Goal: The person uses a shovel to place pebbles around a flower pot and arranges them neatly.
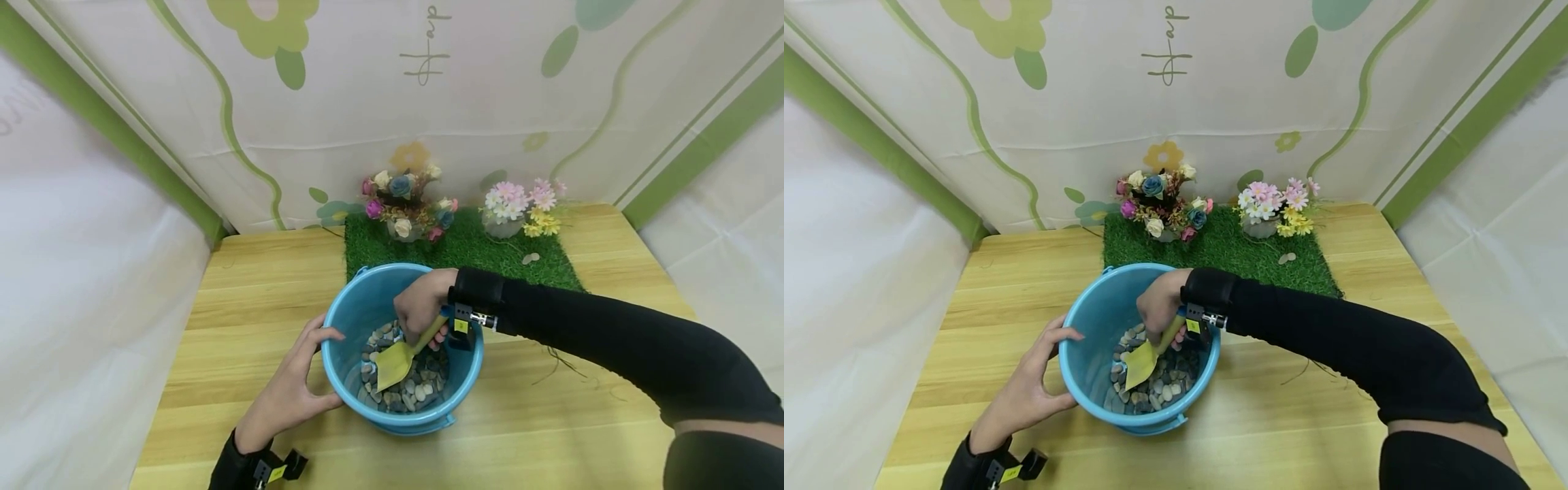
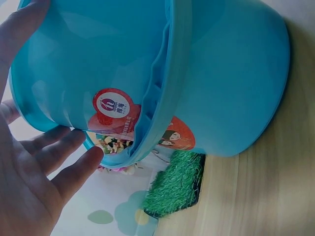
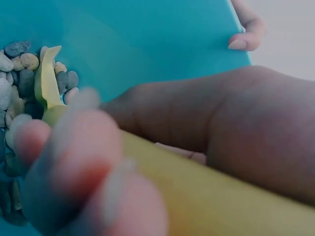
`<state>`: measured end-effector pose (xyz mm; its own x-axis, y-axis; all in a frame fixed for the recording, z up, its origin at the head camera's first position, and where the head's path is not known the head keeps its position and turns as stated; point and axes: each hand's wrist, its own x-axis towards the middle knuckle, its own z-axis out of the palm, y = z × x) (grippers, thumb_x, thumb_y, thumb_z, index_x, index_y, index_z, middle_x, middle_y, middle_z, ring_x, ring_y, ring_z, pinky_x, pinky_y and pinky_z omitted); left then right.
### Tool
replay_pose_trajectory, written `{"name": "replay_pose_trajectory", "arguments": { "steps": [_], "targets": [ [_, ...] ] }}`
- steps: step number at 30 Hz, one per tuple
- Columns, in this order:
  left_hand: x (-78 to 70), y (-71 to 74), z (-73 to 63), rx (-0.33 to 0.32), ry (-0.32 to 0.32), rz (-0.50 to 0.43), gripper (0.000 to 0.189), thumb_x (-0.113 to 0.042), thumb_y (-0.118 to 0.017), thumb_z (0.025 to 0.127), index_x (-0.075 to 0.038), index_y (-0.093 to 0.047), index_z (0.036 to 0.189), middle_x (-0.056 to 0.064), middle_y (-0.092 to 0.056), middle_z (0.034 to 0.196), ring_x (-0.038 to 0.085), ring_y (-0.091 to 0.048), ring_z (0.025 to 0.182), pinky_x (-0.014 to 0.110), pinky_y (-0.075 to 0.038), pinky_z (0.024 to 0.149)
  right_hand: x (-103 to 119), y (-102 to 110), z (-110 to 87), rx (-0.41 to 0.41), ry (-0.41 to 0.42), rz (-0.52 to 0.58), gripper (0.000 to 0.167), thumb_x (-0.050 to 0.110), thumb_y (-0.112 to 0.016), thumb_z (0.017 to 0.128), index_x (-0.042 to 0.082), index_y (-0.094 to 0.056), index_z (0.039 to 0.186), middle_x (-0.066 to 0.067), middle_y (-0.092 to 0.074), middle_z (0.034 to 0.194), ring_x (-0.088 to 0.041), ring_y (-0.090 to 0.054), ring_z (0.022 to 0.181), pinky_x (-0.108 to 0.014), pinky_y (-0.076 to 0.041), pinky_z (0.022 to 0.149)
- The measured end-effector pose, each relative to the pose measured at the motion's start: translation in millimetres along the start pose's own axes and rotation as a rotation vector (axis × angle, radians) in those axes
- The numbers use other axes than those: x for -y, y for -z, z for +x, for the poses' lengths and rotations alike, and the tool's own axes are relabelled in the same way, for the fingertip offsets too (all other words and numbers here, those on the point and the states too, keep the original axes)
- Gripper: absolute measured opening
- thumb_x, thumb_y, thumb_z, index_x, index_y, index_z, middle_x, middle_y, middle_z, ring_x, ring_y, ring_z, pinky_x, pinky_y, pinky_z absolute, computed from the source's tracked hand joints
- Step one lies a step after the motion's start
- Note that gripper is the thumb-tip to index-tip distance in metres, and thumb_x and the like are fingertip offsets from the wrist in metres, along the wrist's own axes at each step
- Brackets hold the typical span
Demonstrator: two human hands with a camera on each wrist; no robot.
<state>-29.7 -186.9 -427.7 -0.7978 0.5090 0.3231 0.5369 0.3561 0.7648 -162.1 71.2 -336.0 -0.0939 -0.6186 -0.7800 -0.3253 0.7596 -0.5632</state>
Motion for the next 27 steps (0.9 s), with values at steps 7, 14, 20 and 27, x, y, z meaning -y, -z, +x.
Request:
{"name": "replay_pose_trajectory", "arguments": {
  "steps": [7, 14, 20, 27],
  "targets": [
    [-0.6, 0.8, 1.1, -0.003, -0.005, 0.006, 0.074, -0.023, -0.091, 0.078, -0.008, -0.047, 0.136, 0.012, -0.029, 0.159, 0.036, -0.036, 0.14, 0.048, -0.051, 0.099, 1, 1, 2.4, 0.009, -0.002, -0.022, 0.033, 0.01, -0.058, 0.103, 0.005, -0.075, 0.076, -0.006, -0.065, 0.065, -0.012, -0.052, 0.05, -0.024, -0.045, 0.05],
    [-0.2, 0.6, 0.0, -0.002, 0.0, 0.003, 0.074, -0.026, -0.09, 0.079, -0.005, -0.046, 0.135, 0.012, -0.029, 0.159, 0.036, -0.037, 0.139, 0.048, -0.051, 0.099, 5, -7, 4.5, -0.06, 0.006, -0.11, 0.038, 0.009, -0.058, 0.102, 0.005, -0.067, 0.066, -0.003, -0.061, 0.058, -0.012, -0.05, 0.047, -0.025, -0.042, 0.048],
    [0.7, 0.5, 0.3, -0.001, -0.003, 0.002, 0.074, -0.023, -0.091, 0.078, -0.005, -0.046, 0.135, 0.012, -0.029, 0.159, 0.036, -0.037, 0.139, 0.046, -0.051, 0.099, 11, -10, 6.2, -0.103, -0.026, -0.148, 0.04, 0.007, -0.059, 0.102, 0.008, -0.067, 0.063, -0.007, -0.064, 0.06, -0.012, -0.051, 0.046, -0.024, -0.042, 0.046],
    [1.3, 0.5, 0.6, -0.001, -0.004, 0.002, 0.075, -0.024, -0.091, 0.078, -0.005, -0.046, 0.135, 0.012, -0.029, 0.159, 0.036, -0.037, 0.139, 0.047, -0.051, 0.098, 9, -8, 7.4, -0.126, -0.026, -0.161, 0.04, 0.008, -0.06, 0.101, 0.01, -0.068, 0.063, -0.008, -0.065, 0.062, -0.012, -0.051, 0.046, -0.024, -0.042, 0.045]
  ]
}}
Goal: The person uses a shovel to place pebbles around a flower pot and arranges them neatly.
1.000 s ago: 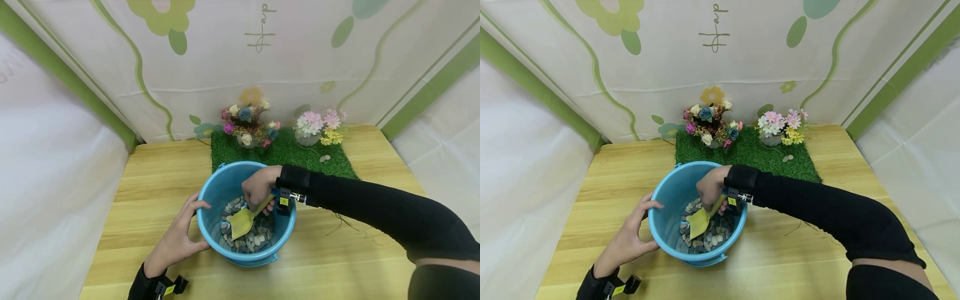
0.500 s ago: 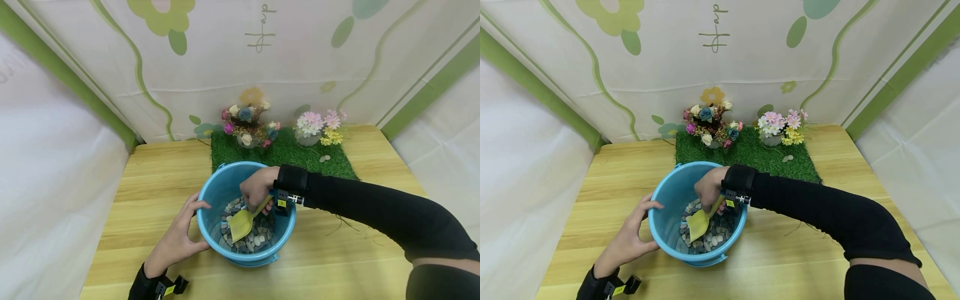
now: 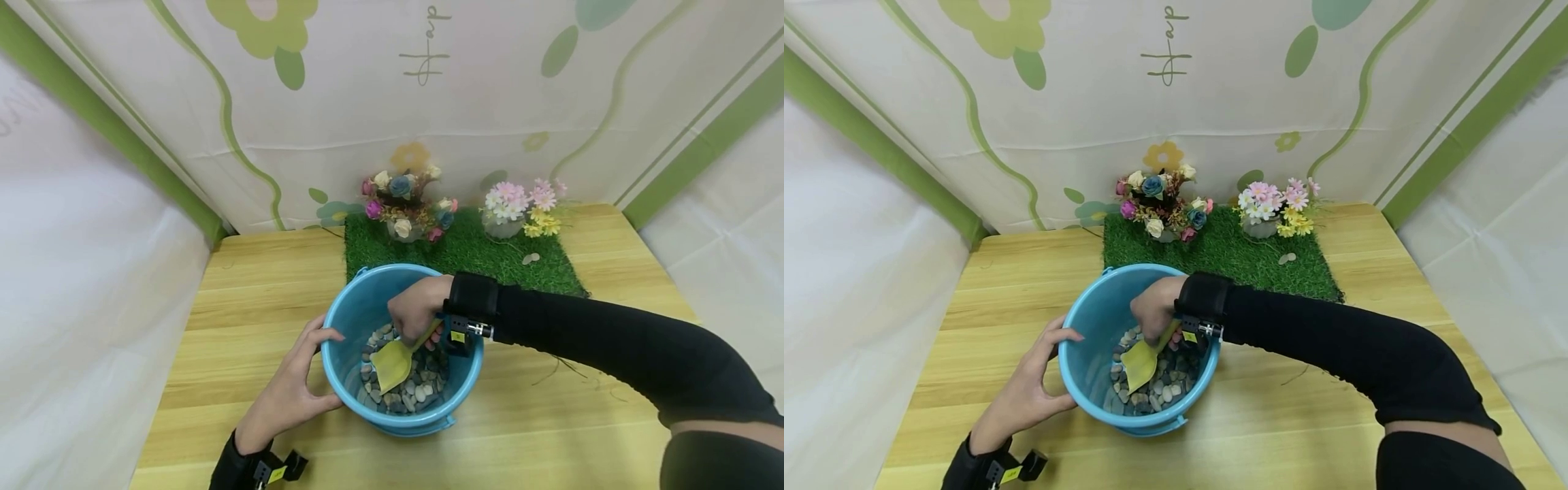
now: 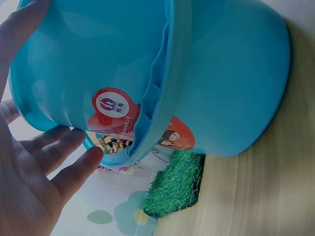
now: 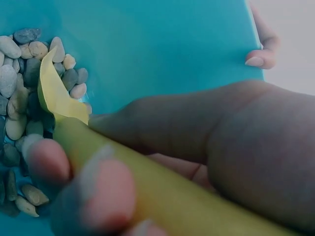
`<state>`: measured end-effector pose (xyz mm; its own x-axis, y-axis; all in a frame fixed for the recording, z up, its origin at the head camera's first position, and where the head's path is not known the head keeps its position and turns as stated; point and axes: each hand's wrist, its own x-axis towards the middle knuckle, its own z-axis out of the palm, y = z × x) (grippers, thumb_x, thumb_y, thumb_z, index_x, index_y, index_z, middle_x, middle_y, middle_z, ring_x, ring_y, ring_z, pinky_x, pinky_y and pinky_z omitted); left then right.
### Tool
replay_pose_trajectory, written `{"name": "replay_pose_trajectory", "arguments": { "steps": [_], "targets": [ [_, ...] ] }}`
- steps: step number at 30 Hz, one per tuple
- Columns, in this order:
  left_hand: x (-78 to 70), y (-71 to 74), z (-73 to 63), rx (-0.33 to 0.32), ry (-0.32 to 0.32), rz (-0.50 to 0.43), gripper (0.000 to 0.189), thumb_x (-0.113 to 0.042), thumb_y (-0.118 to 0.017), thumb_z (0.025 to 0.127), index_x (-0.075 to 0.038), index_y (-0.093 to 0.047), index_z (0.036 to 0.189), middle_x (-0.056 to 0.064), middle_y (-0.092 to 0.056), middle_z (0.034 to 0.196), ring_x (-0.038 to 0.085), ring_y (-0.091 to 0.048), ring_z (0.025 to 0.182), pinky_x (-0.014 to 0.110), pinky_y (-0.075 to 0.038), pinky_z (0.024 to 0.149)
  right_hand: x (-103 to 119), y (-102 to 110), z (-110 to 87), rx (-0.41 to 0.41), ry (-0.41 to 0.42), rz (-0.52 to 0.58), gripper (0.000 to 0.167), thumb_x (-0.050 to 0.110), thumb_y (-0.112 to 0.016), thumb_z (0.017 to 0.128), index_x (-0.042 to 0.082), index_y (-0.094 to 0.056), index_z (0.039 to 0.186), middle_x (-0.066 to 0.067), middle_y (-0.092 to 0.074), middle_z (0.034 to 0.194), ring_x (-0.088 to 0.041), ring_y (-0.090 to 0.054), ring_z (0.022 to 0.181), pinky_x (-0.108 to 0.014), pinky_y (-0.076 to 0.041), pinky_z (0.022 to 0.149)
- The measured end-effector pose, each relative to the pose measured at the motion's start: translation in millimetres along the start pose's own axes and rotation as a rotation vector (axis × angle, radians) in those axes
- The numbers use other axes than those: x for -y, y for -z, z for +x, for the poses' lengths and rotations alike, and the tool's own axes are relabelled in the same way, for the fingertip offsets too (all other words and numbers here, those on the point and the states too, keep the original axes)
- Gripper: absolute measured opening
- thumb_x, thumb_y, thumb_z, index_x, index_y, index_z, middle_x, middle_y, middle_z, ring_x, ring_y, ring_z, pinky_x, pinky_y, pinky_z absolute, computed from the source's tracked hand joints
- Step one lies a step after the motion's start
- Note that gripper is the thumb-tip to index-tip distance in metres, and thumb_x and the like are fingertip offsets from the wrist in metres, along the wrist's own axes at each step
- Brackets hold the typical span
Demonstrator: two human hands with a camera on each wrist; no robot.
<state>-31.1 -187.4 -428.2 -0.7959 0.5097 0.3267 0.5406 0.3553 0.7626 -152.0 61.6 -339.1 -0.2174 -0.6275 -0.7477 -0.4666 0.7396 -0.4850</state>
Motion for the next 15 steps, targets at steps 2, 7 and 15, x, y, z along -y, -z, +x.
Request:
{"name": "replay_pose_trajectory", "arguments": {
  "steps": [2, 7, 15],
  "targets": [
    [-0.1, 0.0, 0.1, 0.0, 0.0, 0.001, 0.075, -0.022, -0.091, 0.077, -0.006, -0.046, 0.135, 0.012, -0.029, 0.159, 0.036, -0.037, 0.139, 0.048, -0.051, 0.098, 0, -1, -0.8, -0.012, 0.001, 0.007, 0.04, 0.008, -0.06, 0.102, 0.01, -0.067, 0.063, -0.006, -0.063, 0.061, -0.012, -0.05, 0.046, -0.024, -0.04, 0.045],
    [0.1, 0.3, -0.1, -0.002, -0.005, 0.001, 0.075, -0.024, -0.091, 0.078, -0.007, -0.046, 0.135, 0.012, -0.03, 0.158, 0.036, -0.037, 0.139, 0.047, -0.051, 0.098, 6, -4, -1.2, -0.075, -0.035, -0.033, 0.043, 0.008, -0.06, 0.101, 0.013, -0.061, 0.059, -0.004, -0.061, 0.057, -0.012, -0.051, 0.046, -0.025, -0.041, 0.046],
    [-0.4, 0.5, 0.6, -0.001, -0.002, 0.002, 0.076, -0.016, -0.091, 0.075, -0.008, -0.046, 0.136, 0.012, -0.03, 0.158, 0.035, -0.038, 0.138, 0.047, -0.051, 0.099, 5, 2, 3.0, -0.024, -0.02, -0.041, 0.04, 0.009, -0.059, 0.102, 0.008, -0.065, 0.063, -0.019, -0.07, 0.074, -0.015, -0.053, 0.049, -0.025, -0.041, 0.045]
  ]
}}
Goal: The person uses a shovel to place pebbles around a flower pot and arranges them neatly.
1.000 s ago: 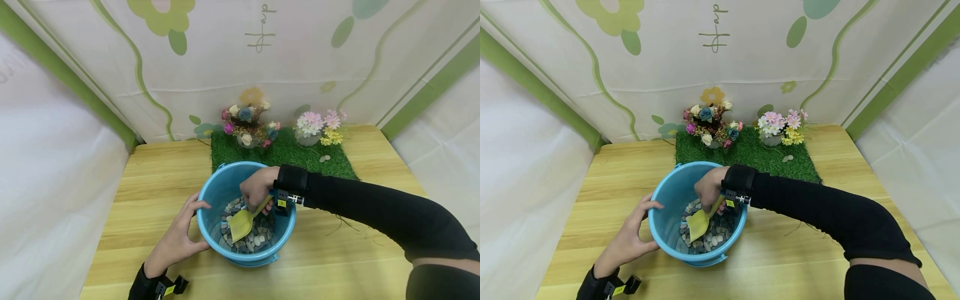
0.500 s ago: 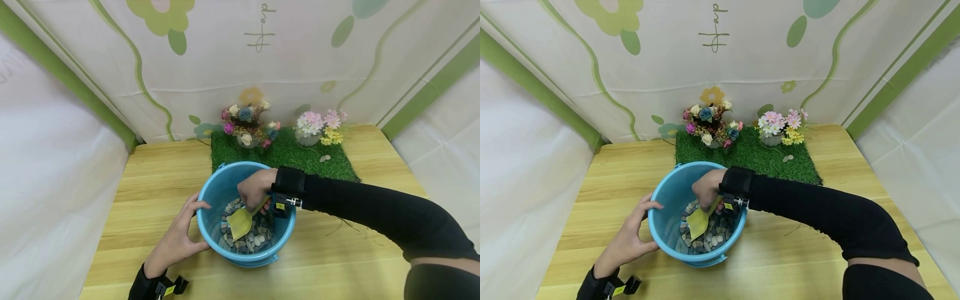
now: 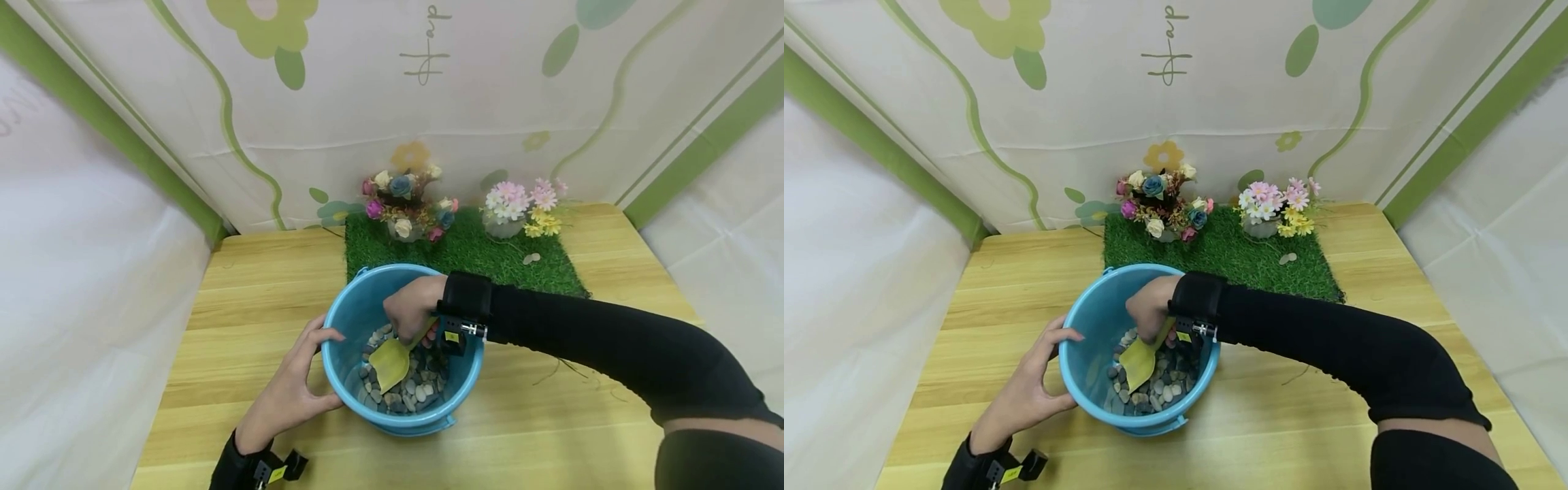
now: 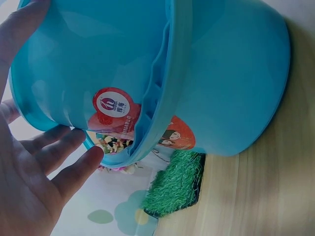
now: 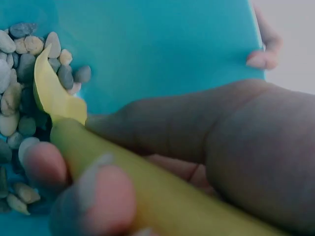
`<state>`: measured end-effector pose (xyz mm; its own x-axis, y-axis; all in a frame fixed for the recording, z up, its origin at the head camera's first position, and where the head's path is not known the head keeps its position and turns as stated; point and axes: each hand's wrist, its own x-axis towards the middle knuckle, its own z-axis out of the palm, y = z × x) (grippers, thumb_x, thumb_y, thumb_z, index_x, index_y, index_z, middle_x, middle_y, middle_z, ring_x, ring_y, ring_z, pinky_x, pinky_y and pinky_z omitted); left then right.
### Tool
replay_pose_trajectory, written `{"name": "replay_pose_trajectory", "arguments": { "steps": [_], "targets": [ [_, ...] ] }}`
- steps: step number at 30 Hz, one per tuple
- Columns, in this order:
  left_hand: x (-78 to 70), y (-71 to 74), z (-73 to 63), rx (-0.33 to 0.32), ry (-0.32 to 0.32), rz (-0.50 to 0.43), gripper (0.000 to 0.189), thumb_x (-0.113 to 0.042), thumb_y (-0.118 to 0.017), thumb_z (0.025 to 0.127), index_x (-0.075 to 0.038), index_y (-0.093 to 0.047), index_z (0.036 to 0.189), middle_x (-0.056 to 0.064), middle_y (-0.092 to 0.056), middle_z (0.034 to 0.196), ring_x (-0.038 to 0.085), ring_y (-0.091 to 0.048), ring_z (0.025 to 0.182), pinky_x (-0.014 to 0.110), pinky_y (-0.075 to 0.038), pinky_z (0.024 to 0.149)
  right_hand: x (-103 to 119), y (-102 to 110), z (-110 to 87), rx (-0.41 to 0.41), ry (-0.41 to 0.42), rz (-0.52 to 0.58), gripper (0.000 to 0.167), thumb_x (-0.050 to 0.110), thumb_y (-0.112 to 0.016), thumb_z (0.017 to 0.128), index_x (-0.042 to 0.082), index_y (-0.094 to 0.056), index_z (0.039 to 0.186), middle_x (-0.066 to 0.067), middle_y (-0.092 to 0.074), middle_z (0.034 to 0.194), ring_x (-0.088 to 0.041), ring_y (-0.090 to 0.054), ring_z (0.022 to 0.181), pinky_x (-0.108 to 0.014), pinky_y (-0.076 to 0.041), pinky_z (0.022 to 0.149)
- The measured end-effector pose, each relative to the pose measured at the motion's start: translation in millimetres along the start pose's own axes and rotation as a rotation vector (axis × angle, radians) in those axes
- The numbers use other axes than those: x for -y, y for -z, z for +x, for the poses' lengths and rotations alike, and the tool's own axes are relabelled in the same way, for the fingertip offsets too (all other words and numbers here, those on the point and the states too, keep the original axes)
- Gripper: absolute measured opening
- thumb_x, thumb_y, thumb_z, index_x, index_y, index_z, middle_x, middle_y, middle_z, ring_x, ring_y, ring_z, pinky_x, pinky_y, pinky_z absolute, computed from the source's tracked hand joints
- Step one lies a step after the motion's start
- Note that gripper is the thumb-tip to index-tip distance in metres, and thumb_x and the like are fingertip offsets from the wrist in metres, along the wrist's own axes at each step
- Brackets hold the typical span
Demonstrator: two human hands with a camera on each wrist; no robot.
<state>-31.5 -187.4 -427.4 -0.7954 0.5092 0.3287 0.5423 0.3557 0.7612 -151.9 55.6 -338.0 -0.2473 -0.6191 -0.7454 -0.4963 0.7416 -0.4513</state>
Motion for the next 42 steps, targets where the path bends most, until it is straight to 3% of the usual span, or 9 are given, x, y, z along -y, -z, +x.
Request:
{"name": "replay_pose_trajectory", "arguments": {
  "steps": [6, 13, 21, 25, 32, 39, 42],
  "targets": [
    [-0.8, 0.5, -0.1, -0.001, 0.003, -0.001, 0.076, -0.018, -0.091, 0.075, -0.009, -0.046, 0.135, 0.011, -0.03, 0.158, 0.035, -0.037, 0.138, 0.046, -0.051, 0.099, -11, 3, 1.2, 0.02, 0.087, 0.016, 0.04, 0.011, -0.061, 0.102, 0.005, -0.066, 0.063, -0.019, -0.07, 0.074, -0.012, -0.053, 0.047, -0.024, -0.042, 0.046],
    [-0.7, 0.3, -0.5, 0.002, 0.004, 0.005, 0.074, -0.025, -0.09, 0.078, -0.008, -0.046, 0.135, 0.012, -0.03, 0.158, 0.035, -0.037, 0.138, 0.048, -0.05, 0.1, -13, 5, 0.3, 0.018, 0.162, 0.007, 0.046, 0.013, -0.062, 0.102, 0.012, -0.056, 0.057, -0.017, -0.07, 0.072, -0.013, -0.052, 0.048, -0.026, -0.041, 0.047],
    [-0.2, -0.7, -0.7, -0.003, 0.008, 0.0, 0.079, -0.007, -0.092, 0.07, -0.006, -0.047, 0.134, 0.012, -0.029, 0.159, 0.035, -0.038, 0.138, 0.046, -0.051, 0.099, -18, 6, 1.4, 0.065, 0.214, 0.037, 0.036, 0.014, -0.061, 0.103, 0.006, -0.072, 0.069, -0.022, -0.07, 0.077, -0.012, -0.051, 0.048, -0.025, -0.042, 0.048],
    [-0.7, -0.3, -0.3, -0.005, 0.011, 0.004, 0.079, -0.007, -0.092, 0.07, -0.006, -0.047, 0.134, 0.012, -0.029, 0.159, 0.035, -0.038, 0.138, 0.046, -0.051, 0.099, -19, 7, 1.2, 0.058, 0.241, 0.04, 0.035, 0.013, -0.061, 0.103, 0.01, -0.074, 0.07, -0.025, -0.069, 0.078, -0.011, -0.051, 0.048, -0.024, -0.041, 0.048],
    [-1.6, 0.5, 0.7, -0.002, 0.012, 0.008, 0.079, -0.008, -0.092, 0.071, -0.012, -0.046, 0.135, 0.011, -0.028, 0.16, 0.035, -0.037, 0.139, 0.047, -0.051, 0.099, -23, 8, 0.1, 0.067, 0.297, 0.017, 0.035, 0.012, -0.06, 0.103, 0.006, -0.071, 0.071, -0.012, -0.067, 0.068, -0.012, -0.053, 0.05, -0.022, -0.042, 0.049],
    [-1.4, 0.1, 0.4, -0.003, 0.01, 0.007, 0.08, -0.008, -0.093, 0.071, -0.014, -0.046, 0.135, 0.011, -0.029, 0.159, 0.035, -0.037, 0.139, 0.045, -0.051, 0.099, -25, 13, -6.4, 0.074, 0.362, 0.011, 0.031, 0.013, -0.06, 0.104, 0.013, -0.076, 0.078, -0.018, -0.069, 0.075, -0.011, -0.055, 0.051, -0.022, -0.044, 0.049],
    [-1.6, -0.1, -0.2, -0.003, 0.012, 0.004, 0.079, -0.009, -0.092, 0.071, -0.014, -0.046, 0.135, 0.011, -0.028, 0.16, 0.035, -0.037, 0.139, 0.044, -0.051, 0.099, -25, 15, -9.9, 0.081, 0.399, 0.012, 0.029, 0.014, -0.06, 0.104, 0.014, -0.078, 0.081, -0.014, -0.07, 0.075, -0.013, -0.056, 0.052, -0.023, -0.046, 0.051]
  ]
}}
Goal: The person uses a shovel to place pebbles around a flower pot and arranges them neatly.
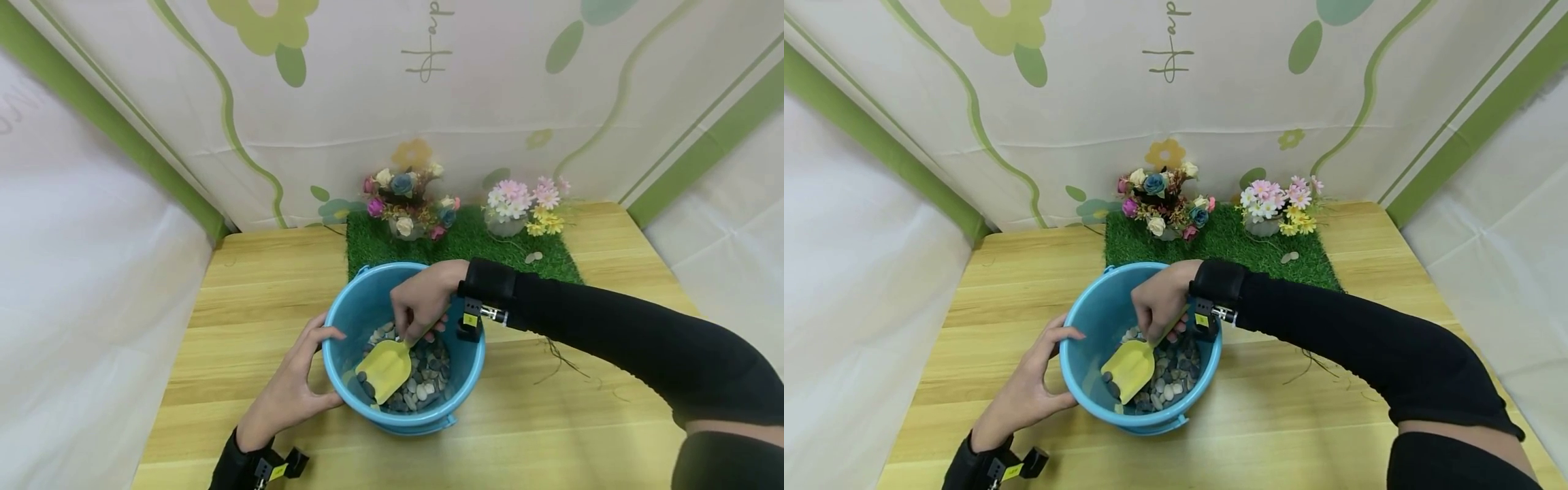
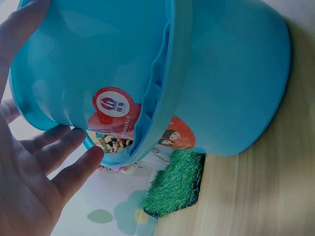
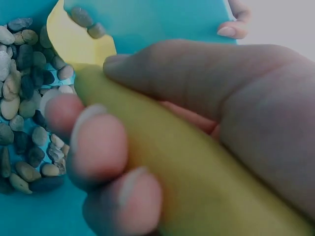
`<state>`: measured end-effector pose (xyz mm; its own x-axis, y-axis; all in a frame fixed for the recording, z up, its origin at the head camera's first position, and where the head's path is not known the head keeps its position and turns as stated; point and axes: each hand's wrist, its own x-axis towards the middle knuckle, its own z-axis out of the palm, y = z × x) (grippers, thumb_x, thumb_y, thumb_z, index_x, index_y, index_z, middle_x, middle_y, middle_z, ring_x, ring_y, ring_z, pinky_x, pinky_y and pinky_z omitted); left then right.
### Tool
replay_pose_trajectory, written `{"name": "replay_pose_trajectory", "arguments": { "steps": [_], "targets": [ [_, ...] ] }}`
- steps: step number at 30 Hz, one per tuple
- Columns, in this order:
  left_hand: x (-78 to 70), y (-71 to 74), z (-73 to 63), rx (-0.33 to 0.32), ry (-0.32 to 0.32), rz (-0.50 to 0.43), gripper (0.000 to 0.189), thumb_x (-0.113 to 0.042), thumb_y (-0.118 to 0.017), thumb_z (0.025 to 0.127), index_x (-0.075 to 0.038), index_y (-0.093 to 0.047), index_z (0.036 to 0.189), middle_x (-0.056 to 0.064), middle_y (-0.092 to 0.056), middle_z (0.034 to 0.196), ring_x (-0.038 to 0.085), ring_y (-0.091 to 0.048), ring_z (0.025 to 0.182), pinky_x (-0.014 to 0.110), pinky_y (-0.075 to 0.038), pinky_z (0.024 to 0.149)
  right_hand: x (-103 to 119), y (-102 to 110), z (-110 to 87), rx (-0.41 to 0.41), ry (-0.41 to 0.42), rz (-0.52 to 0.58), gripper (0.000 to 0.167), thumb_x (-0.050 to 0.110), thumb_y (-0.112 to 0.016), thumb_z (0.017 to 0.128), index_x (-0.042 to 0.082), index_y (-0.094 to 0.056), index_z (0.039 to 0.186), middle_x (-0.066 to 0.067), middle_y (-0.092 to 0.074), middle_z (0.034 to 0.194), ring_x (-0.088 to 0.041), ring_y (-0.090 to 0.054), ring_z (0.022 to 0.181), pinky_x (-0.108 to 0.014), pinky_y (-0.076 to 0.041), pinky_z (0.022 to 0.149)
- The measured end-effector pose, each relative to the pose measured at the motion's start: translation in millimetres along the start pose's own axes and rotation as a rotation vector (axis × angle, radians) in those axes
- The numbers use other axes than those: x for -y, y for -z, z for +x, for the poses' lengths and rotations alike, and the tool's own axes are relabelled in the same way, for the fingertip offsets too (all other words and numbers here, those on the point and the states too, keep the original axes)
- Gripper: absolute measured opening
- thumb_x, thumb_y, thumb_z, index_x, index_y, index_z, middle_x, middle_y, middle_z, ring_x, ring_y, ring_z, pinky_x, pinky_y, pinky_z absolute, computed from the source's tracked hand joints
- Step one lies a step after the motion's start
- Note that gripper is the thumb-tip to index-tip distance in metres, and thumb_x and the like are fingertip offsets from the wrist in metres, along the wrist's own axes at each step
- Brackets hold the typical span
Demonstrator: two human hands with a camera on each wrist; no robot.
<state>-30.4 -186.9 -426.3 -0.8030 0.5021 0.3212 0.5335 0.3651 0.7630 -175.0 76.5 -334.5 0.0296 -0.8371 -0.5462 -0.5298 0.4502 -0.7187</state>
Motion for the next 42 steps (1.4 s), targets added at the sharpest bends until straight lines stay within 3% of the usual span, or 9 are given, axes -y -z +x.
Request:
{"name": "replay_pose_trajectory", "arguments": {
  "steps": [4, 13, 24, 30, 42],
  "targets": [
    [0.5, -0.3, -0.3, 0.0, -0.001, -0.003, 0.077, -0.01, -0.092, 0.072, -0.01, -0.047, 0.134, 0.011, -0.028, 0.16, 0.035, -0.037, 0.139, 0.044, -0.052, 0.098, 2, 3, -6.4, 0.004, 0.042, 0.006, 0.025, 0.014, -0.06, 0.104, 0.015, -0.08, 0.09, -0.005, -0.07, 0.075, -0.014, -0.058, 0.054, -0.024, -0.049, 0.053],
    [1.2, -1.0, 0.6, -0.001, -0.009, 0.003, 0.072, -0.024, -0.091, 0.078, -0.01, -0.047, 0.134, 0.011, -0.028, 0.16, 0.035, -0.037, 0.14, 0.048, -0.051, 0.098, 0, 7, -32.6, -0.029, 0.114, 0.073, 0.023, 0.016, -0.059, 0.105, 0.011, -0.077, 0.119, -0.004, -0.072, 0.081, -0.014, -0.059, 0.057, -0.029, -0.053, 0.058],
    [0.5, -0.9, 2.1, 0.001, -0.008, 0.005, 0.07, -0.032, -0.089, 0.081, -0.012, -0.047, 0.134, 0.011, -0.03, 0.159, 0.035, -0.037, 0.139, 0.05, -0.051, 0.098, -7, 1, -56.5, -0.086, 0.161, 0.17, 0.027, 0.019, -0.058, 0.105, 0.01, -0.072, 0.127, -0.007, -0.073, 0.085, -0.021, -0.059, 0.058, -0.03, -0.053, 0.057],
    [0.4, -1.3, 1.4, 0.0, -0.008, 0.003, 0.074, -0.021, -0.092, 0.076, -0.006, -0.048, 0.133, 0.011, -0.029, 0.16, 0.036, -0.037, 0.139, 0.05, -0.052, 0.096, -8, -1, -73.0, -0.137, 0.194, 0.168, 0.027, 0.018, -0.056, 0.106, 0.011, -0.071, 0.128, -0.012, -0.073, 0.087, -0.033, -0.058, 0.057, -0.031, -0.052, 0.056],
    [1.6, -0.9, 0.3, -0.009, -0.008, 0.0, 0.071, -0.038, -0.086, 0.082, -0.009, -0.048, 0.134, 0.011, -0.026, 0.161, 0.037, -0.034, 0.141, 0.051, -0.052, 0.097, -18, -12, -123.8, -0.285, 0.184, 0.187, 0.028, 0.016, -0.056, 0.107, 0.016, -0.07, 0.131, -0.003, -0.072, 0.087, -0.023, -0.054, 0.054, -0.034, -0.053, 0.053]
  ]
}}
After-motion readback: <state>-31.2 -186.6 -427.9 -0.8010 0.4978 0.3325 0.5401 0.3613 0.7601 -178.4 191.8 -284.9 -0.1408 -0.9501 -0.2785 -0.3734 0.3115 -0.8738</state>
